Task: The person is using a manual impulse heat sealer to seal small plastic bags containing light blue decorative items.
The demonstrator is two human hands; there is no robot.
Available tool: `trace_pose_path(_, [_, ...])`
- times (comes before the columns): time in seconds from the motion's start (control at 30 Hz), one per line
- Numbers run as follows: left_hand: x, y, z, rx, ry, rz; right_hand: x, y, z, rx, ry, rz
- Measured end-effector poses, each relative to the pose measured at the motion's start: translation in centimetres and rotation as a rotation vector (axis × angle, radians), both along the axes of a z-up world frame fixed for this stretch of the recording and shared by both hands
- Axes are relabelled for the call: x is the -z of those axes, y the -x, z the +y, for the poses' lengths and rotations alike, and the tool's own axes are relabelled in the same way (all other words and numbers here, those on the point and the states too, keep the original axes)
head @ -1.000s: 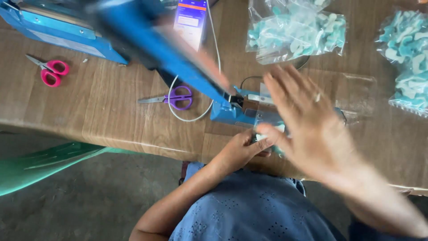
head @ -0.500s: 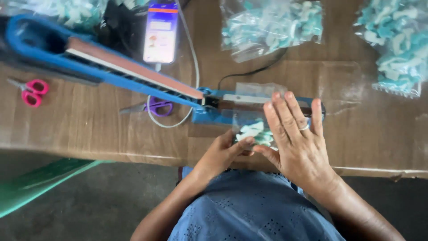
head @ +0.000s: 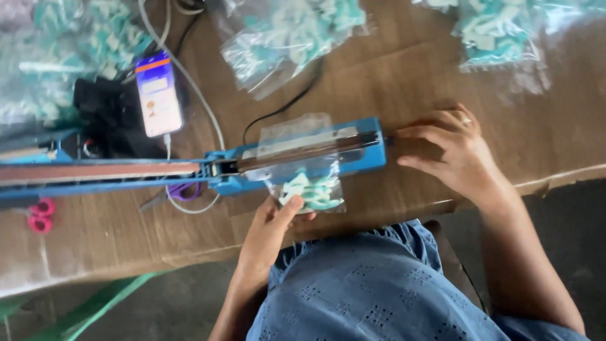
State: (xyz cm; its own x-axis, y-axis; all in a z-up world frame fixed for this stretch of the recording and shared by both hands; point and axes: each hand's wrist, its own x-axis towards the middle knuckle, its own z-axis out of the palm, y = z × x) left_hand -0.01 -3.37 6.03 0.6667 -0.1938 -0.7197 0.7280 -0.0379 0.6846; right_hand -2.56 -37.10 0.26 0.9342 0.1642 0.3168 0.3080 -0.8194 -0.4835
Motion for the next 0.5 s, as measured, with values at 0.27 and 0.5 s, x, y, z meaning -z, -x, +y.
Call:
trace_pose_path(0.27, [3.8,1.0,0.9,-0.030,0.068,-0.199,2.1,-0.7,0.9,0.141,-0.263,0.033])
trace_pose_path(0.5, [5.3,1.1,1.1,-0.038,0.065,-0.220,2.4,-1.0,1.3,0.186,-0.303,0.069])
